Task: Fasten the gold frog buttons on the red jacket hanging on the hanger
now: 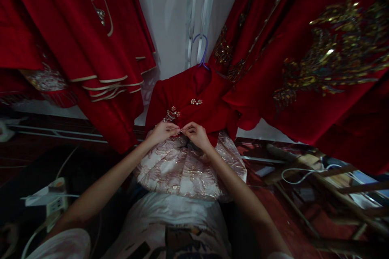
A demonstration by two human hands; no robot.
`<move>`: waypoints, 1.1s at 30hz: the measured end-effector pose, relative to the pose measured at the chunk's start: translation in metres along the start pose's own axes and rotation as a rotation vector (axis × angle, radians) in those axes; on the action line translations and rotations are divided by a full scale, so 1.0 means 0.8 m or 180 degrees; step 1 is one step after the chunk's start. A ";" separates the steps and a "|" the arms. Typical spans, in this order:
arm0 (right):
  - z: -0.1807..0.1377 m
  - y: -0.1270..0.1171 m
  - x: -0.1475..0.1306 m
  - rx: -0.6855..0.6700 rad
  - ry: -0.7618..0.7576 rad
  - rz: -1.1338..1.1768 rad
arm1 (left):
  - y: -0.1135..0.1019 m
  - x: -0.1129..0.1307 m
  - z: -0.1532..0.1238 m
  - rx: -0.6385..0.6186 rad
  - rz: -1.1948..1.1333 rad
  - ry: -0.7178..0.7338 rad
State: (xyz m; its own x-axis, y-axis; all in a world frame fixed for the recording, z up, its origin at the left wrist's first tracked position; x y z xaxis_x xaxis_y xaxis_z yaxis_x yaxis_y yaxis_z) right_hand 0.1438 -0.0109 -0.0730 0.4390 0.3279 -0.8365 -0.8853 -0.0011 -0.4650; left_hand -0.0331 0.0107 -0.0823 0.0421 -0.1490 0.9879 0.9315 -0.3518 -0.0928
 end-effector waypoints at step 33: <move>-0.004 0.023 0.034 -0.0078 -0.0073 0.0144 | 0.012 -0.027 0.001 -0.0173 0.0724 0.0409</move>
State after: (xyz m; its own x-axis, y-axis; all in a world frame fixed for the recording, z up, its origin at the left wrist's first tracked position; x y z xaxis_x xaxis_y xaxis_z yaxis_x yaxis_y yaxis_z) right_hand 0.1400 -0.0049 -0.1051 0.3946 0.3486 -0.8502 -0.9001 -0.0395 -0.4339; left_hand -0.0249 0.0111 -0.1043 0.1987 -0.3449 0.9174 0.8823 -0.3445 -0.3206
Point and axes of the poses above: each hand's wrist, its own z-axis towards the middle knuckle, its own y-axis out of the palm, x = y × z, the point moved 3 cm from there along z, towards the middle knuckle, and after that the axes turned 10 degrees about -z, right-handed, at the moved point
